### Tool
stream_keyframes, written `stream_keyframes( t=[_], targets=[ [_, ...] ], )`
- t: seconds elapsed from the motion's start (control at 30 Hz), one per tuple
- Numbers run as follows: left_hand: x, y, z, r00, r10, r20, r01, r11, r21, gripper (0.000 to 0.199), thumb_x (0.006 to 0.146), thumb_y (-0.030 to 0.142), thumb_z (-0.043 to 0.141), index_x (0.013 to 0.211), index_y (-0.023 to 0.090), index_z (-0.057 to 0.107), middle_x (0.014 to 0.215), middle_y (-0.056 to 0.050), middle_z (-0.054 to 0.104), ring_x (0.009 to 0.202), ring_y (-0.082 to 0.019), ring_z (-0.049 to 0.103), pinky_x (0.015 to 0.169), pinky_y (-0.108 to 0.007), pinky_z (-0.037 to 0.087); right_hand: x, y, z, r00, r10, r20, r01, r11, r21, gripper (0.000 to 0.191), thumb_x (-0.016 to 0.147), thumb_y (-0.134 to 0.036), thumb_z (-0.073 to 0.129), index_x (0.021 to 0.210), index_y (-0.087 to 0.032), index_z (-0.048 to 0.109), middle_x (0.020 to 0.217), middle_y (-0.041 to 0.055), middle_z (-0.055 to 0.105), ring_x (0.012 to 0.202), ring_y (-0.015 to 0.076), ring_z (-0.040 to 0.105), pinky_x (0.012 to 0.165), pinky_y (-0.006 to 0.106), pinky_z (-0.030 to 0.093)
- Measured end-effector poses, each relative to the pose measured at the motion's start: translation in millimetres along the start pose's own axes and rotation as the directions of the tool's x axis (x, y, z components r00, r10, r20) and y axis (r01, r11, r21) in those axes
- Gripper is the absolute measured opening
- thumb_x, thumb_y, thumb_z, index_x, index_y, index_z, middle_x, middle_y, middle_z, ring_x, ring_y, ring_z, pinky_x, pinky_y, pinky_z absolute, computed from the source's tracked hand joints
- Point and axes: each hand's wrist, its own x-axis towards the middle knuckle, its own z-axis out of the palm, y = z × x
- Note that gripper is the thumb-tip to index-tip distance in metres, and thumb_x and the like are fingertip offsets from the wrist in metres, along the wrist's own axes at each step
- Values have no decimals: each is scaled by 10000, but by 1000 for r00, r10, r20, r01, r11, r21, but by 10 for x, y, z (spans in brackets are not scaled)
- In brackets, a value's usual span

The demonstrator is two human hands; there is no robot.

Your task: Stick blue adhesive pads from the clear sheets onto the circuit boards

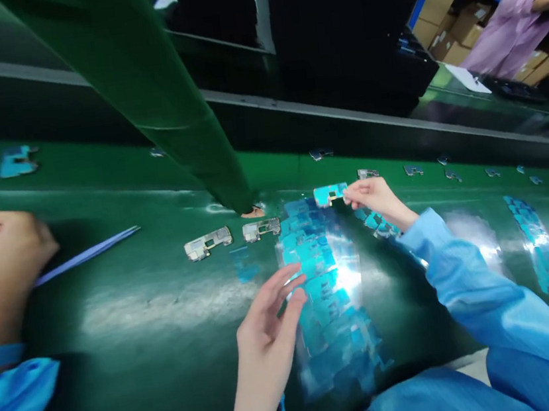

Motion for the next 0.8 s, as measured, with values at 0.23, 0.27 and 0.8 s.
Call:
stream_keyframes(
  t=[0.23,0.27,0.8],
  targets=[
    [-1,-49,-151,1000,1,-22,1,999,55,343,779,436,734,1051,228,712,1184,-95,719,1042,-261,701,835,-317,595,781,354,-423,983,-50,-179,-20,930,-367,299,943,-327,590,1194,-164,595,1218,88,616,1042,206,633,880,415,554],
    [-3,-29,-158,999,-22,-27,24,998,56,341,773,434,740,1043,228,711,1191,-94,715,1047,-257,698,832,-309,593,745,399,-528,979,-66,-191,-19,911,-412,315,942,-329,590,1214,-170,588,1261,97,596,1082,219,618,912,434,540],
    [-142,-45,261,992,-71,105,69,997,22,381,785,428,704,1093,206,678,1136,-102,734,1008,-253,716,843,-342,591,-809,-55,46,913,-272,304,341,918,-204,191,808,-355,728,884,-184,688,830,20,732,748,147,693,747,272,563]
  ],
)
